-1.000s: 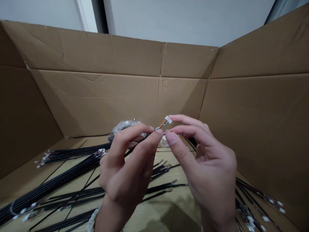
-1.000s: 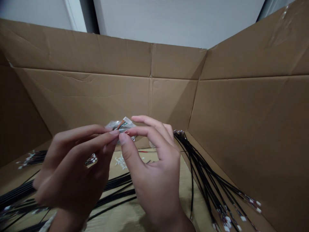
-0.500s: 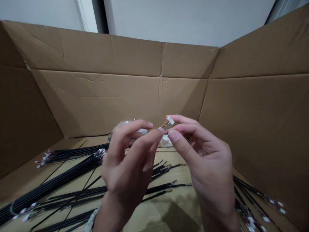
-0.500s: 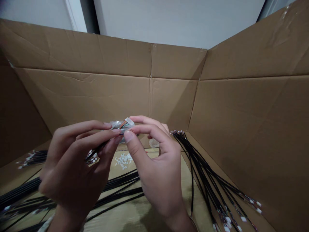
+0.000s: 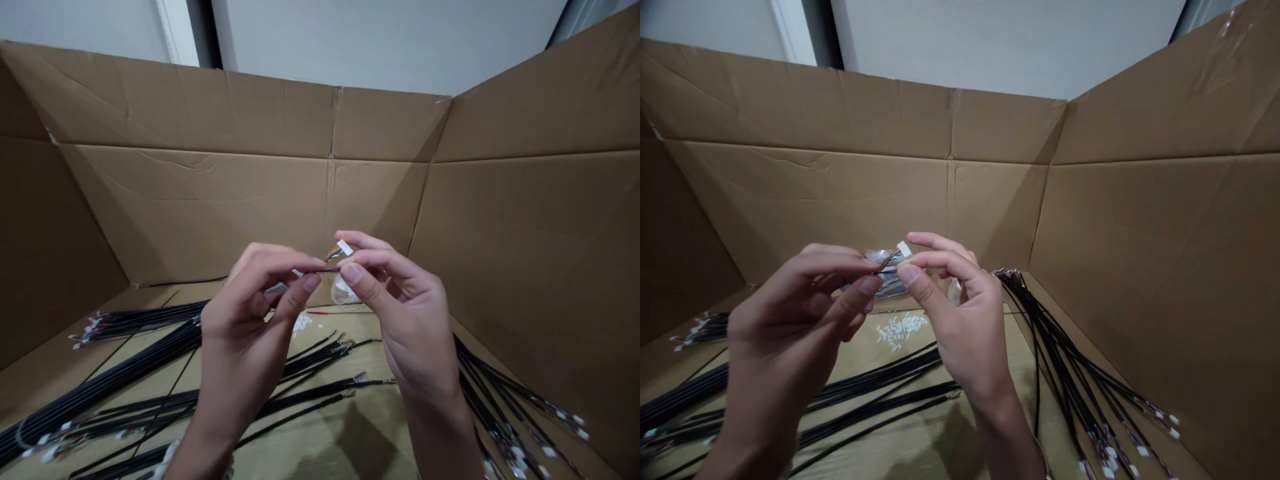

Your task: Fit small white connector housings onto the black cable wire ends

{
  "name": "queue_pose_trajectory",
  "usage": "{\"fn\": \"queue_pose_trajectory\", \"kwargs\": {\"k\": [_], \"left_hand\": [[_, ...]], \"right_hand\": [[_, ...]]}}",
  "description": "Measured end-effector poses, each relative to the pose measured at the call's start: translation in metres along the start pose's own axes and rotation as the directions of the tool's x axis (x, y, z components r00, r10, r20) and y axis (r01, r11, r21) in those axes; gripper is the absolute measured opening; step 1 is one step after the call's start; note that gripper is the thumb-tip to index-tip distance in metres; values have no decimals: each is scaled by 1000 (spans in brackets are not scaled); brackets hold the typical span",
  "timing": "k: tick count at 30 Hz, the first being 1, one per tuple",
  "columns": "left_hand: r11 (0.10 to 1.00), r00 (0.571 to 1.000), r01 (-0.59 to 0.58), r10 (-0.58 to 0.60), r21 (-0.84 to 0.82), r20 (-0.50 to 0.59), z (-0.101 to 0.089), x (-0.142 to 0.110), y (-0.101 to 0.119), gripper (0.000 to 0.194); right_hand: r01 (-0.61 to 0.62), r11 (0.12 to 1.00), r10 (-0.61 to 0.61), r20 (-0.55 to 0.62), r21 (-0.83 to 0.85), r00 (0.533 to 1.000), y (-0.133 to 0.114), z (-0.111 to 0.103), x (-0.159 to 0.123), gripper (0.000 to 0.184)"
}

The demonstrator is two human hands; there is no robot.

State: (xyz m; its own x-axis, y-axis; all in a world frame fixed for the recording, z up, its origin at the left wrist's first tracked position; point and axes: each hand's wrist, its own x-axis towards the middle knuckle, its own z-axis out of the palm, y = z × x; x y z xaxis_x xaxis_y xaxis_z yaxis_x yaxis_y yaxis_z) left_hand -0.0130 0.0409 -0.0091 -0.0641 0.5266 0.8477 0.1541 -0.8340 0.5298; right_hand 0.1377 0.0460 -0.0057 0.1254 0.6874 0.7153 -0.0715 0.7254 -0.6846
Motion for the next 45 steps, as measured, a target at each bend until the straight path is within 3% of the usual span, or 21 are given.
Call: {"fn": "queue_pose_trajectory", "kwargs": {"k": [10,18,21,24,28,32,36,41,45], "left_hand": [[985,997,-52,40,167,71,-4,1,0,20],[959,994,-108,99,262,48,-1,0,-4,19],[958,993,-111,100,266,56,1,0,-6,18],[958,993,-116,104,261,59,1,0,-7,19],[970,992,-109,92,218,86,0,0,-6,21],[976,988,-122,102,181,118,2,-1,-7,22],[973,986,-132,110,191,124,4,-1,-8,17],[965,985,-141,115,220,130,4,1,-8,12],[966,989,-130,110,222,99,3,1,-9,12]], "right_hand": [[130,979,-132,-2,-155,991,-1,0,1,13],[53,982,-55,-9,-182,998,-2,0,0,11],[94,962,-103,-22,-256,994,-5,1,-2,12],[228,876,-249,5,-426,968,-9,2,-4,14],[427,692,-432,141,-581,891,-14,0,-7,13],[478,619,-485,175,-623,857,-13,-3,-8,16],[429,674,-477,89,-601,874,-9,-4,-5,14],[288,819,-306,46,-496,951,-8,-4,-1,8],[201,881,-204,39,-429,978,-8,-7,0,9]]}}
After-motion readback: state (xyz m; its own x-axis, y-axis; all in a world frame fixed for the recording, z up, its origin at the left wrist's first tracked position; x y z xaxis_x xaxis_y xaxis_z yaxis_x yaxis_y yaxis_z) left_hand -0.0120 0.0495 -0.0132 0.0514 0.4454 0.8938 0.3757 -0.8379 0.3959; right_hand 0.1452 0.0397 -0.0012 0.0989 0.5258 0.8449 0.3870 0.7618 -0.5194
